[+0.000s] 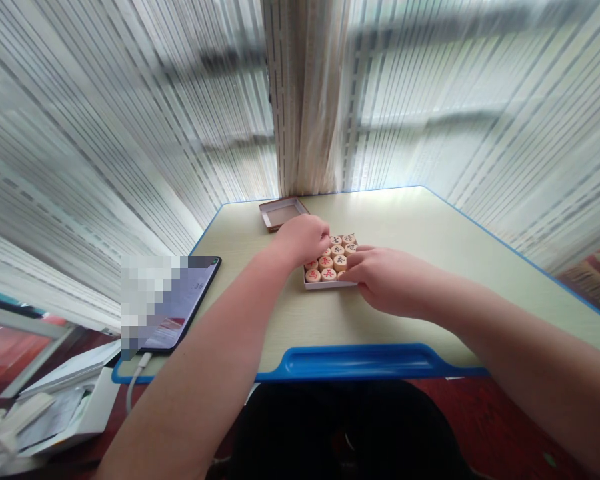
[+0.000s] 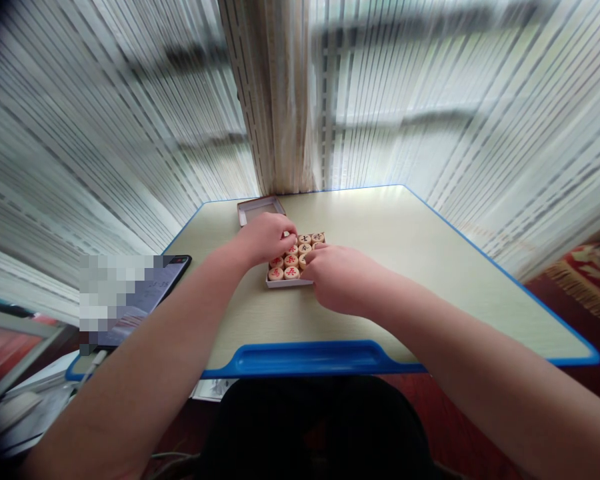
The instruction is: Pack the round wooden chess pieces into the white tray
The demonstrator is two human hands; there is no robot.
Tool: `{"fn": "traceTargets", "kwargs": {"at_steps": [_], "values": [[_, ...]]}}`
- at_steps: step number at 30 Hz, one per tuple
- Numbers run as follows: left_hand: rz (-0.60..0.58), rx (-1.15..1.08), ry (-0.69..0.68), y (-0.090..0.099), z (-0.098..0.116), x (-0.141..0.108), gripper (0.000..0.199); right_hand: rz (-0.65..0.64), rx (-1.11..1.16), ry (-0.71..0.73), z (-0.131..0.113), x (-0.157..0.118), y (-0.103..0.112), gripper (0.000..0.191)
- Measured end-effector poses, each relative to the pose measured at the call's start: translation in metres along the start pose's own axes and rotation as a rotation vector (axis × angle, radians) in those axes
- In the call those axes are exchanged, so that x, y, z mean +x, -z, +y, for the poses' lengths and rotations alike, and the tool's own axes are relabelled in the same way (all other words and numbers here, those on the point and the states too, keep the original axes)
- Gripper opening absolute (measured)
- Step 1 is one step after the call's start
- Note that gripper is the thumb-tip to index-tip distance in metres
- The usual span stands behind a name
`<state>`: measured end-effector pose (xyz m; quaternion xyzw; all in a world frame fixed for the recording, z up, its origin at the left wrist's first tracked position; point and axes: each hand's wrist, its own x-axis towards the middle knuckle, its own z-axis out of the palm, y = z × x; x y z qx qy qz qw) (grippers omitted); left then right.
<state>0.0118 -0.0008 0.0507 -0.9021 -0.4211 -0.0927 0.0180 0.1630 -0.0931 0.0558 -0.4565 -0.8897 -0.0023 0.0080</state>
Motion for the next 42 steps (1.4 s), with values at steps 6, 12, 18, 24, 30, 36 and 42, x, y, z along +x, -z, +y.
{"fn": "traceTargets", "kwargs": {"at_steps": [6,12,18,24,30,36,42], "values": [[0.026,-0.031,0.169,0.0,-0.008,0.001,0.028,-0.024,-0.009,0.023,-0.002,0.002,-0.001,0.026],[0.002,-0.002,0.377,0.0,-0.027,0.0,0.027,-0.031,-0.021,-0.044,-0.007,0.0,0.002,0.025],[-0.082,-0.039,0.21,-0.009,-0.026,0.01,0.038,0.097,0.039,-0.036,0.001,0.001,-0.001,0.025],[-0.088,-0.011,0.251,-0.012,-0.019,0.011,0.055,0.648,0.029,-0.228,0.04,0.012,-0.012,0.029],[-0.032,0.0,0.33,-0.014,-0.022,0.008,0.042,0.616,0.177,-0.294,0.068,0.027,-0.031,0.029],[0.0,-0.037,0.35,-0.021,-0.031,0.01,0.036,0.552,0.271,-0.335,0.079,0.032,-0.037,0.028],[0.035,-0.077,0.364,-0.027,-0.042,0.015,0.024,0.534,0.383,-0.407,0.087,0.035,-0.041,0.027]]}}
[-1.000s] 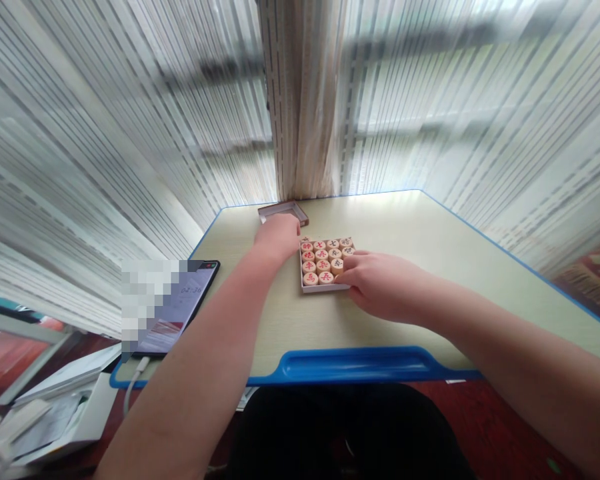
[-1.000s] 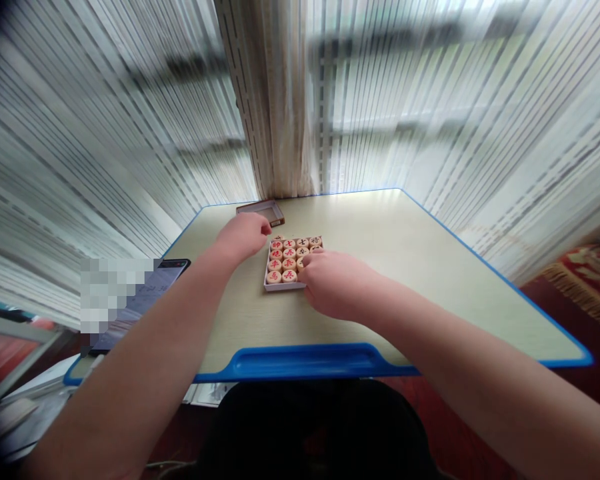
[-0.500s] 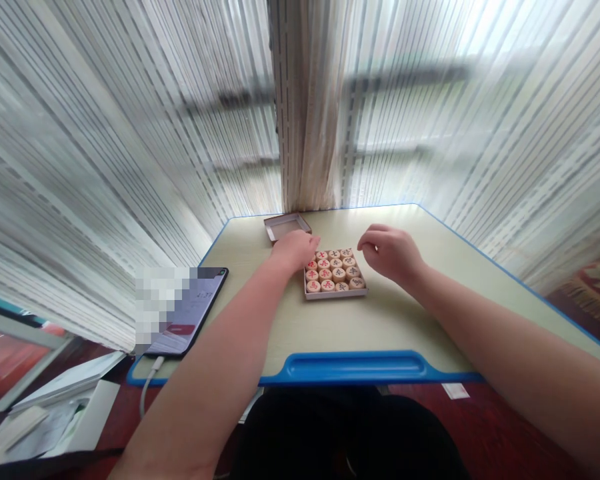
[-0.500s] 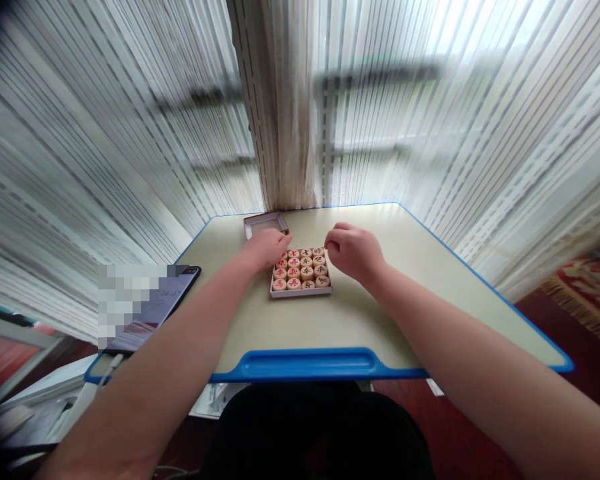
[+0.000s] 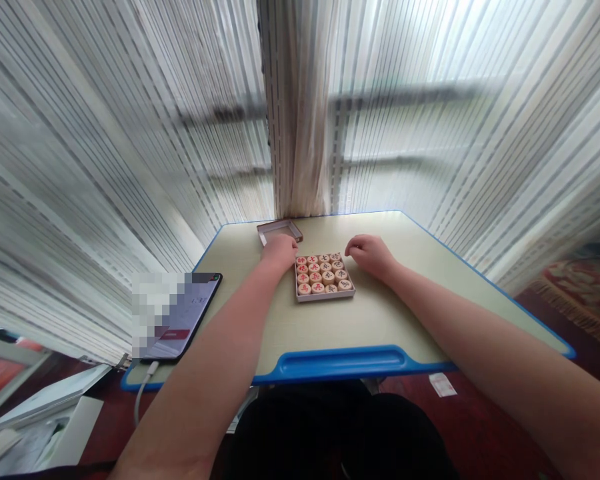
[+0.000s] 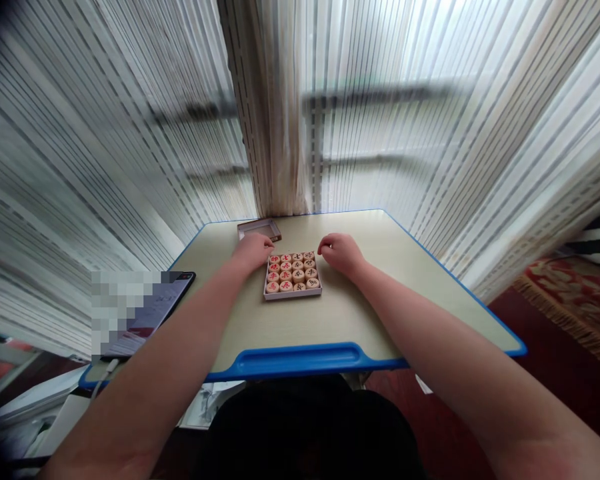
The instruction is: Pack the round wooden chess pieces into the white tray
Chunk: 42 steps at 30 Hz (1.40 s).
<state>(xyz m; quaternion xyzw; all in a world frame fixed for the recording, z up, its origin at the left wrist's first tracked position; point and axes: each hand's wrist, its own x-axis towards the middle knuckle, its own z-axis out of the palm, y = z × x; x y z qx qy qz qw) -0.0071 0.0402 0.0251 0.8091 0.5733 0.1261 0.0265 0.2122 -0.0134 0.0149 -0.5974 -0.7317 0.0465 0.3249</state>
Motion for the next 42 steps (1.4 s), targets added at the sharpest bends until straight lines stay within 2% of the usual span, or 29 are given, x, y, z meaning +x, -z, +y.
{"fn": "traceTargets", "kwargs": {"at_steps": [7,11,14,18,21,23,28,33,38,42], "values": [[0.015,-0.062,0.048,0.0,-0.006,0.002,0.018,-0.041,0.039,-0.021,-0.001,0.0,-0.001,0.027],[0.085,-0.112,0.028,0.001,-0.004,0.002,0.024,-0.054,0.058,-0.003,-0.002,-0.001,-0.001,0.026],[0.156,-0.222,-0.096,0.005,0.007,-0.003,0.027,-0.028,0.1,0.033,-0.007,-0.002,-0.001,0.024],[0.248,-0.306,-0.383,0.011,0.028,-0.016,0.029,0.063,0.326,-0.11,-0.018,-0.005,0.003,0.03],[0.281,-0.321,-0.549,0.012,0.041,-0.024,0.034,-0.022,0.525,-0.205,-0.027,-0.009,0.008,0.034],[0.3,-0.34,-0.596,0.012,0.045,-0.027,0.036,-0.095,0.605,-0.244,-0.033,-0.012,0.012,0.034],[0.356,-0.392,-0.622,0.011,0.049,-0.03,0.047,-0.199,0.733,-0.322,-0.044,-0.017,0.02,0.032],[0.378,-0.408,-0.676,0.014,0.053,-0.034,0.042,-0.237,0.802,-0.362,-0.049,-0.018,0.022,0.027],[0.407,-0.334,-0.734,0.018,0.052,-0.036,0.03,-0.176,0.857,-0.334,-0.049,-0.019,0.021,0.024],[0.45,-0.244,-0.696,0.019,0.047,-0.035,0.024,-0.165,0.882,-0.351,-0.048,-0.018,0.023,0.026]]}}
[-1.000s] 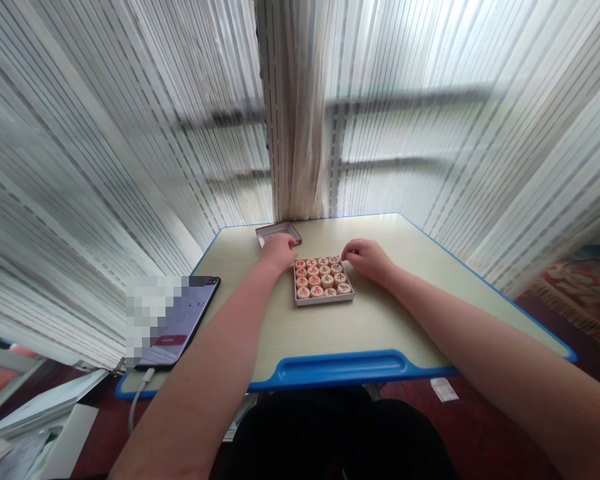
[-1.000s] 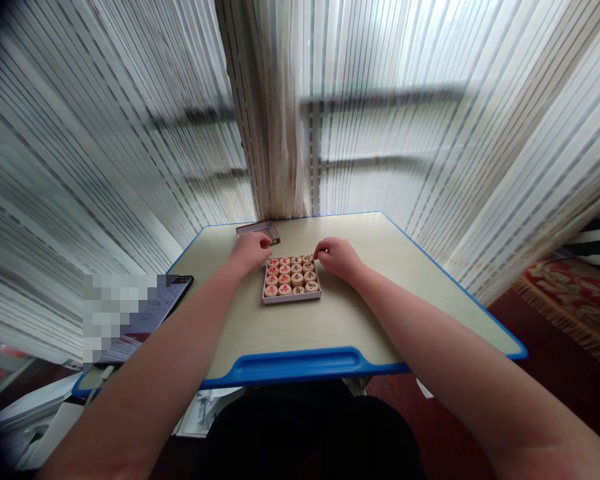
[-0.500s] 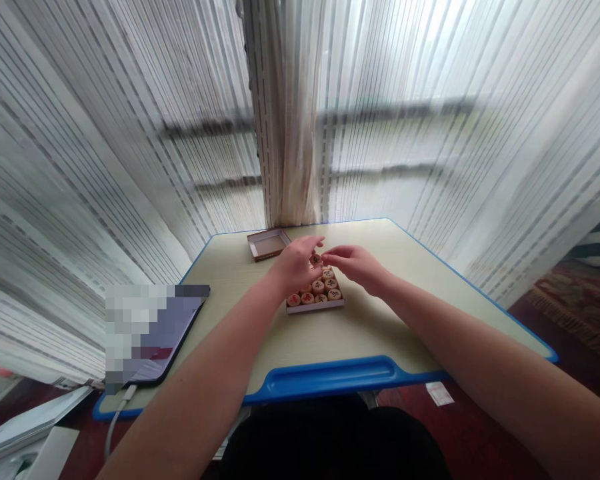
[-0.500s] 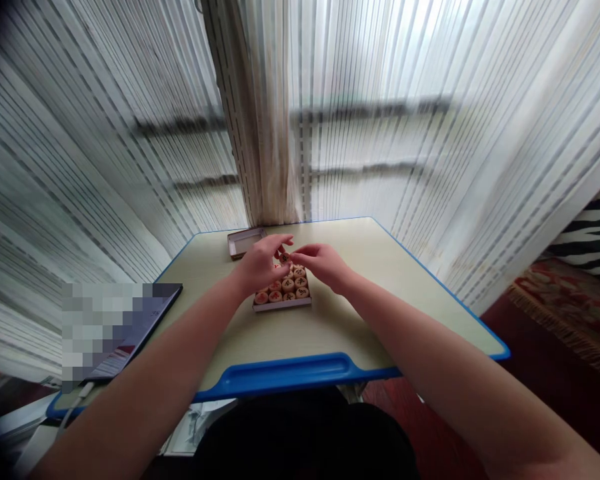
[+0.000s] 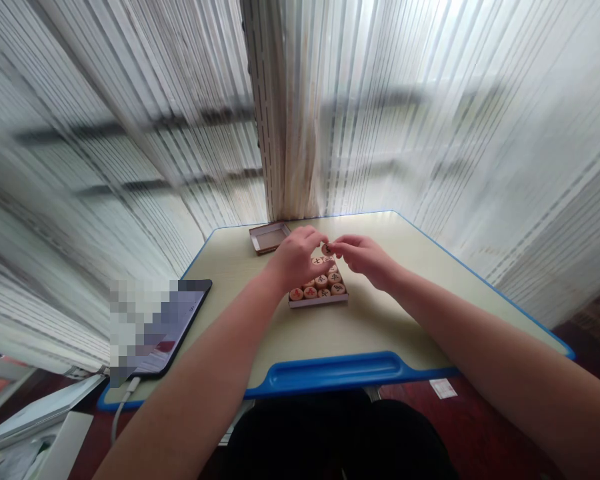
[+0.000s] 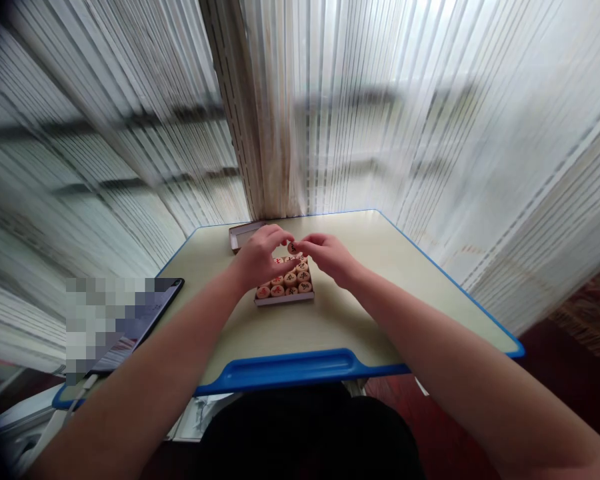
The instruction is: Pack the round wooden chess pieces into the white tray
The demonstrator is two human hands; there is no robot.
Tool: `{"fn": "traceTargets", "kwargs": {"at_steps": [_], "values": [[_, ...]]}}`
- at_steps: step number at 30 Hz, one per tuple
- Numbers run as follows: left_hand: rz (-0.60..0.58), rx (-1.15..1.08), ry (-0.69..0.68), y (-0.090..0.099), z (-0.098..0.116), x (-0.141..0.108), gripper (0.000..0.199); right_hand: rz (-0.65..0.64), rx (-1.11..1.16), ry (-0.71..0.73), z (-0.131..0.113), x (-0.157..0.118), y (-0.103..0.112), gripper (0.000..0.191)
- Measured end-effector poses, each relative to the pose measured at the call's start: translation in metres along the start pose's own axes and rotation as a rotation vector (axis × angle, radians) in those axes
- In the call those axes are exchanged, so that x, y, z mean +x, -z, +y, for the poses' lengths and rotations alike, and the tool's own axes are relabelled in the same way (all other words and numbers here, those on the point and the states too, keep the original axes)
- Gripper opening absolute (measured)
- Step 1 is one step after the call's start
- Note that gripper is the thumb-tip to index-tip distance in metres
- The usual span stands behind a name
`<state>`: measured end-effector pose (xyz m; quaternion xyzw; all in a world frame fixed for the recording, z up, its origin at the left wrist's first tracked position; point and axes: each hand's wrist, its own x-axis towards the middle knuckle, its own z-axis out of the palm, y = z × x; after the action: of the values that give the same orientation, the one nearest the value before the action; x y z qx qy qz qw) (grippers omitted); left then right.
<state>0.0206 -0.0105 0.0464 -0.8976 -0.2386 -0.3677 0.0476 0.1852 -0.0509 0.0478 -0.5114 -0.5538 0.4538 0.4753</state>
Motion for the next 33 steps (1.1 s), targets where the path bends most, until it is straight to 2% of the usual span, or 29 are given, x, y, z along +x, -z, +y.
{"fn": "traceTargets", "kwargs": {"at_steps": [5,8,10,14,17,23,33], "values": [[0.034,-0.046,0.022,0.002,-0.002,0.001,0.017,-0.007,-0.002,-0.028,-0.001,0.0,0.001,0.025],[-0.037,-0.122,0.057,0.006,0.0,0.002,0.014,-0.019,-0.023,-0.029,0.002,0.002,0.002,0.028],[-0.155,-0.187,0.12,0.011,0.002,0.003,0.017,0.012,-0.065,-0.004,0.006,0.005,0.004,0.035],[-0.55,-0.371,0.263,0.021,0.002,0.002,0.029,0.169,-0.299,0.135,0.013,0.013,0.012,0.035],[-0.707,-0.408,0.318,0.023,-0.001,0.001,0.034,0.206,-0.422,0.184,0.016,0.015,0.016,0.031],[-0.778,-0.321,0.333,0.021,-0.004,0.002,0.037,0.206,-0.45,0.247,0.013,0.012,0.014,0.032],[-0.755,-0.363,0.31,0.021,-0.001,-0.001,0.037,0.184,-0.516,0.272,0.009,0.009,0.012,0.033]]}}
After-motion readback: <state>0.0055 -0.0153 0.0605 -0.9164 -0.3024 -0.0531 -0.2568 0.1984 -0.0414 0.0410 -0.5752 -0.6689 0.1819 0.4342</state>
